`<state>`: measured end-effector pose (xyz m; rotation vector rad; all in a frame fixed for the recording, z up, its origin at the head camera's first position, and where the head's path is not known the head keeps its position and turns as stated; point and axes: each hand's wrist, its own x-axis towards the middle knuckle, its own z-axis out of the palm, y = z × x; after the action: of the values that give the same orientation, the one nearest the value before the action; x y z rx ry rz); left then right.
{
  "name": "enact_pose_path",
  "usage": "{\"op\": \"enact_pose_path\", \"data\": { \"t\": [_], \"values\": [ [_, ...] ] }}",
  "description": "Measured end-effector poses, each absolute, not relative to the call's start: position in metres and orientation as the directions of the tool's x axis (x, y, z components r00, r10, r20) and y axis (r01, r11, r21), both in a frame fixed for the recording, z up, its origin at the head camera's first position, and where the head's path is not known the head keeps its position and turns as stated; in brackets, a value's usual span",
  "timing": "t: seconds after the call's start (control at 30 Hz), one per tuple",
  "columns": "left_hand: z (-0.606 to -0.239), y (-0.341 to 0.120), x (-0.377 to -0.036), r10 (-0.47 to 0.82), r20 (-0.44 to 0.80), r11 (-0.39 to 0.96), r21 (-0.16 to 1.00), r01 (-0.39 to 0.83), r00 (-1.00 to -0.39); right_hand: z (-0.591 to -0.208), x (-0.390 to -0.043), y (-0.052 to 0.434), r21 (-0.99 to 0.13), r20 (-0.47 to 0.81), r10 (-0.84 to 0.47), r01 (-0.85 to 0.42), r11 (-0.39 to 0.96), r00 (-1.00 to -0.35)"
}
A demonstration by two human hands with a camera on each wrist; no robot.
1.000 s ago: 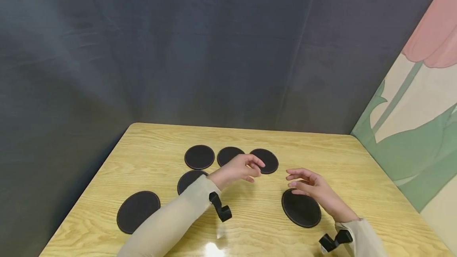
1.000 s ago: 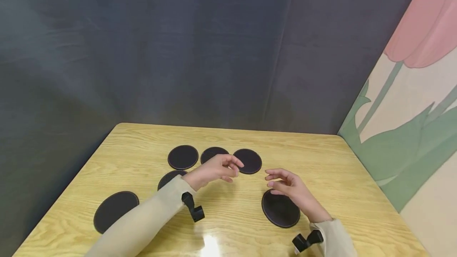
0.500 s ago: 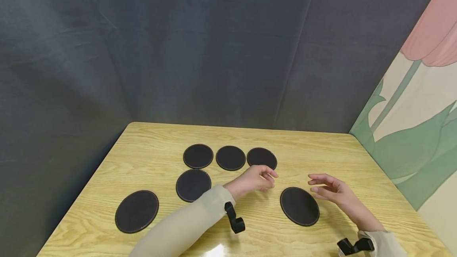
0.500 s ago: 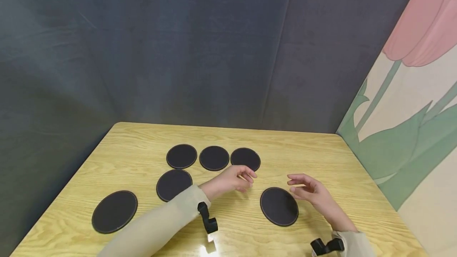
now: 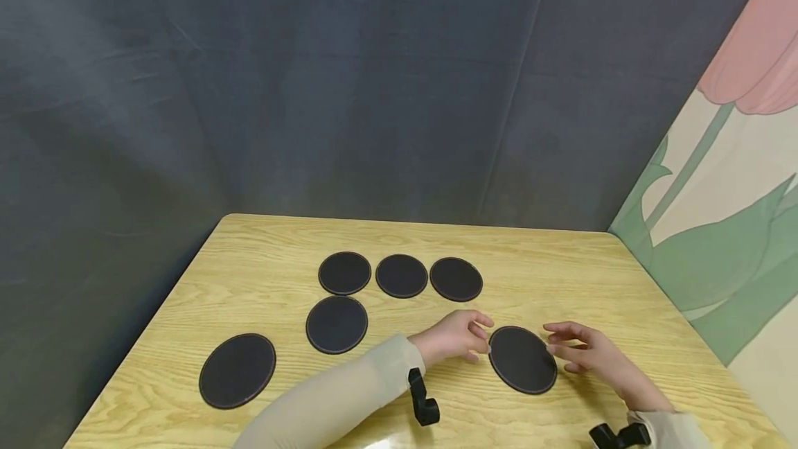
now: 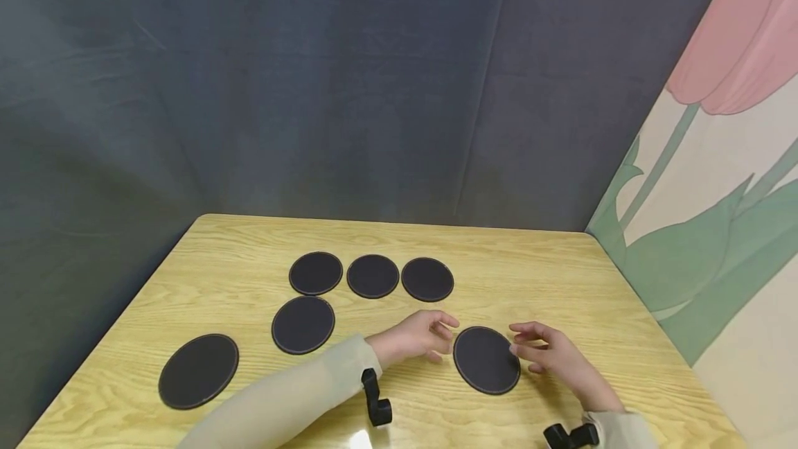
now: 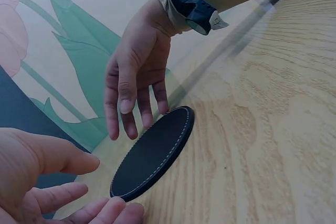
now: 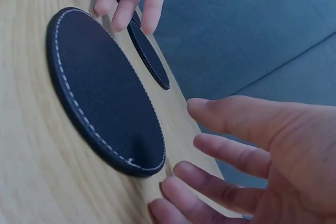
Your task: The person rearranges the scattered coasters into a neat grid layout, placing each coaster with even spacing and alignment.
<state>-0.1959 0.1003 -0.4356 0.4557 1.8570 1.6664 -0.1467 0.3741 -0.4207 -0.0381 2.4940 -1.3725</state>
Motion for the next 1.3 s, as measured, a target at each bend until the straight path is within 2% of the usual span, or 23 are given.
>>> {"op": "enact_pose_path", "data": {
  "t": [0.27, 0.53, 1.07, 1.3],
  "values": [
    [-0.442, 0.104, -0.194, 0.616, -0.207, 0.155, 0.978, -0.141, -0.76, -0.421, -0.145, 0.374, -0.831, -0.265, -0.196, 0.12, 0.543, -0.944],
    [-0.438, 0.106, -0.187, 0.618, -0.223, 0.106, 0.974, -0.201, -0.754, -0.423, -0.141, 0.373, -0.858, -0.273, -0.217, 0.135, 0.496, -0.937],
    [-0.442, 0.112, -0.182, 0.497, -0.221, 0.042, 0.972, -0.231, -0.839, -0.424, -0.141, 0.366, -0.888, -0.3, -0.206, 0.194, 0.417, -0.931],
    [-0.44, 0.107, -0.186, 0.481, -0.197, 0.021, 0.977, -0.213, -0.855, -0.425, -0.145, 0.363, -0.916, -0.281, -0.224, 0.192, 0.352, -0.933]
  ]
}}
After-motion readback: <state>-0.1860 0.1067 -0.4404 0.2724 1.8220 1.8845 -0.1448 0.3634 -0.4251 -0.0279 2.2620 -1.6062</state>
